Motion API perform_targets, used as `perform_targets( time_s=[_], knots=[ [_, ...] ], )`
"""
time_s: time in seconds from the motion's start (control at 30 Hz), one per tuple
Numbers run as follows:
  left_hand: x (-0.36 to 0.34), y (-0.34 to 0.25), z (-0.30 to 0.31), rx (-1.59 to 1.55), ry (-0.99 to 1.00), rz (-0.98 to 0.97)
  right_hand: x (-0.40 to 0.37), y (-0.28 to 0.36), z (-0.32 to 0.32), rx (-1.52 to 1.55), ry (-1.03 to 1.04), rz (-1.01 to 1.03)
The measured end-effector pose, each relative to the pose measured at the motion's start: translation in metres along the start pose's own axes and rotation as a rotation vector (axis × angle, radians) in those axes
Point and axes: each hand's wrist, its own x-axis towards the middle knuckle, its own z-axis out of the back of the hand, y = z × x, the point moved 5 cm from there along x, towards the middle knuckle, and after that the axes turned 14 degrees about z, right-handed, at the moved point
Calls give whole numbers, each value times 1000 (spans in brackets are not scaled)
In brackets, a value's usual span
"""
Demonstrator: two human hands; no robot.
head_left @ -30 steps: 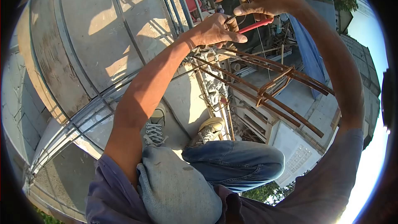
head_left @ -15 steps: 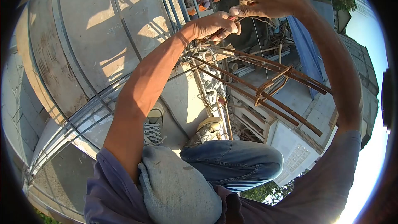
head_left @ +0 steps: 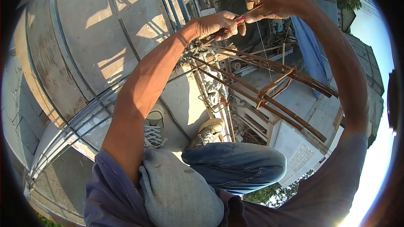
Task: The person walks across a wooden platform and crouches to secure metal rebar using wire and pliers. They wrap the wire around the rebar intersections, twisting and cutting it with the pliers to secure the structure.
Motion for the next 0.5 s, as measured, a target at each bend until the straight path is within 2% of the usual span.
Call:
perform_targets(
  time_s=[0.03,0.07,0.1,0.17,0.2,0.23,0.27,0.3,0.33,0.4,0.43,0.5],
  knots=[
    [1,3,1,-37,68,-24,3,1,4,144,164,-103],
    [-1,6,-5,-185,16,-66,8,15,19,404,455,-473],
    [-5,5,-8,-181,18,-62,13,17,19,407,451,-476],
    [-21,-7,-1,-59,-256,-237,8,13,17,454,424,-708],
    [-28,-6,-3,20,-344,-126,7,4,10,441,309,-630],
    [-26,-7,-3,22,-348,-124,-1,-13,-10,442,306,-627],
    [-21,-6,-3,72,-327,-46,4,-26,-18,128,143,-331],
    [-17,-1,-1,116,-306,33,16,-9,-4,-179,-19,-30],
    [-17,-2,-1,-26,-115,29,16,-2,-3,-182,-20,-24],
    [-8,2,5,-92,-45,-11,8,16,2,116,-138,-33],
    [-7,2,3,-144,-5,-14,7,8,-2,118,-134,-40],
    [-6,7,-6,-210,-42,32,12,-8,-12,273,52,-123]
  ],
)
